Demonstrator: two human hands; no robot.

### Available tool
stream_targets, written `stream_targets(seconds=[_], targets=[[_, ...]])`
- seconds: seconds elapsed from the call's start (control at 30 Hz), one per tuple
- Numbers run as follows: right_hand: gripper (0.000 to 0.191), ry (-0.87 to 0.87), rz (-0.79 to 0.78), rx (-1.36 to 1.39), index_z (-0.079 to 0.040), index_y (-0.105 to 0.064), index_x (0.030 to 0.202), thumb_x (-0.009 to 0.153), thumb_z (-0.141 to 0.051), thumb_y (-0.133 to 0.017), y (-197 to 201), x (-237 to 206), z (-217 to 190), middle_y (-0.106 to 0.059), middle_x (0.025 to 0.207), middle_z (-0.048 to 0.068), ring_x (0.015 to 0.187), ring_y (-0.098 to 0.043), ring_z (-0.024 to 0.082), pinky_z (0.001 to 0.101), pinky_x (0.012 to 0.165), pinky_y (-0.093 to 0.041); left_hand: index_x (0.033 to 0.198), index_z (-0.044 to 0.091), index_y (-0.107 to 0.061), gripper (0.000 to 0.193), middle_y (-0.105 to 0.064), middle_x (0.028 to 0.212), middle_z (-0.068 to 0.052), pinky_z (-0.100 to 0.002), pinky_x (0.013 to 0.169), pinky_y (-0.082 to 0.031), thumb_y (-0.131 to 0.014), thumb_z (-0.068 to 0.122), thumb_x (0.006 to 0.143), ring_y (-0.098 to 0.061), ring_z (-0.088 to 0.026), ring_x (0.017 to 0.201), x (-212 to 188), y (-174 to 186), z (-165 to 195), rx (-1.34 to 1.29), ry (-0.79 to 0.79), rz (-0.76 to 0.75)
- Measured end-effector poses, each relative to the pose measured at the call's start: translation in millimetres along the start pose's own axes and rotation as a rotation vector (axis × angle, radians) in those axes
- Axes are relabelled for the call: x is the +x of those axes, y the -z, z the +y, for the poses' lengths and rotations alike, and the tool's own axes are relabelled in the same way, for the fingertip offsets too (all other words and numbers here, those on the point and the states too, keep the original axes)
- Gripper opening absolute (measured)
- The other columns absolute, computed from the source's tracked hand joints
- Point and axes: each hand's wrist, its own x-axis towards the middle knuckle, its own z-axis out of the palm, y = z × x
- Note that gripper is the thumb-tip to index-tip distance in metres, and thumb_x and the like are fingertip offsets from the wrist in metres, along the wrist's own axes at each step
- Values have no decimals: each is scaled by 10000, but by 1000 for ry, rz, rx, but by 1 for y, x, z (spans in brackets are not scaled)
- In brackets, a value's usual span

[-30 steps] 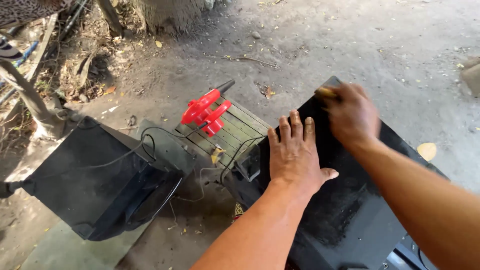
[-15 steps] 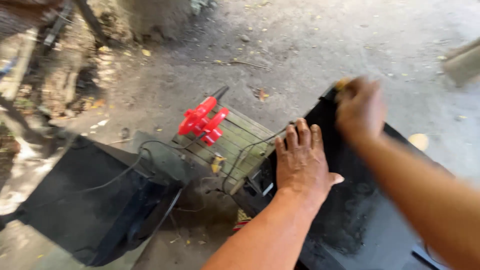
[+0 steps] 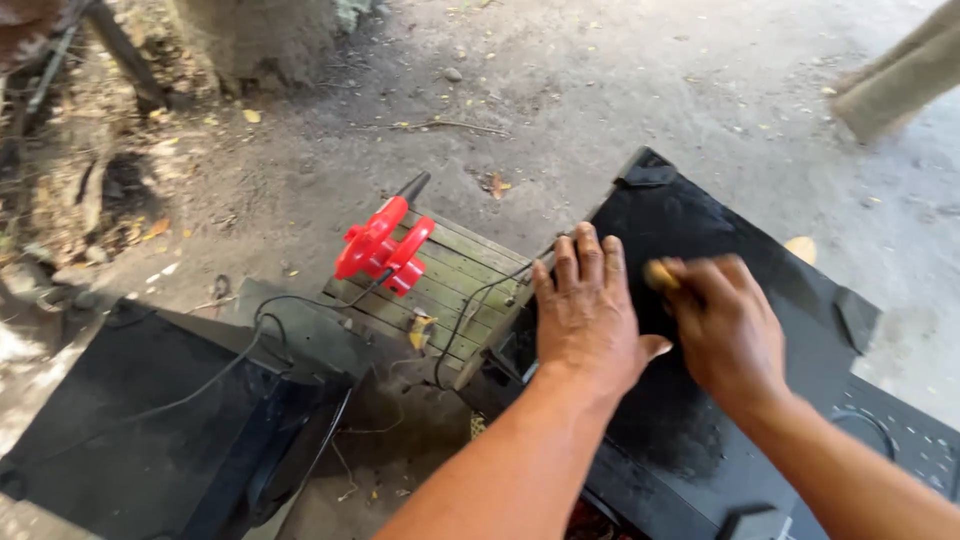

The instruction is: The person scrubs the surface of a stereo receiver with a sponge, then dips the sponge in a bucket of water and wrings it out, and scrubs the cabinets of speakers, wiping down each unit in turn.

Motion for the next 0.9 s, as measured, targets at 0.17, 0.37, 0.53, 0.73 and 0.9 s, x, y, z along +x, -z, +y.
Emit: stream_targets(seconds=[0.17,0.37,0.53,0.73,0.9], targets=[[124,-182,84,-271,-114,-777,1063,1023,-220,-726,24,29,54,-683,1074,177,1008,-664,390,498,853,-527,1587,36,-68,1347,-20,1670,-217,-569,1221,-27,-793,711,674,-6,-399,1542,-9,5,-5,37,-39,-58],[137,-26,99,-101,-106,-708,1060,926,-135,-699,22,-48,9,-681,1102,128,1018,-675,360,454,873,-549,1604,39,8,1443,60,1677,-238,-578,1216,18,-821,734,648,72,-421,1543,-7,11,-2,106,-50,-193],[98,-128,-22,-148,-138,-738,982,953,-181,-655,47,-74,25,-692,1058,119,984,-672,350,472,836,-544,1602,56,34,1470,89,1676,-231,-570,1220,31,-827,743,628,100,-414,1543,-9,10,-5,129,-58,-215],[195,-358,58,-294,-131,-768,1112,977,-252,-695,45,-22,57,-660,1082,206,989,-640,427,535,789,-512,1607,67,25,1461,86,1682,-226,-529,1235,38,-830,740,631,95,-391,1553,-12,12,-6,110,-72,-192],[173,-154,-15,-157,-154,-733,1030,874,-179,-664,53,-145,17,-664,1047,125,1001,-663,365,486,839,-542,1612,93,37,1453,98,1685,-201,-517,1231,35,-829,731,637,99,-364,1555,-12,13,-3,120,-19,-229]])
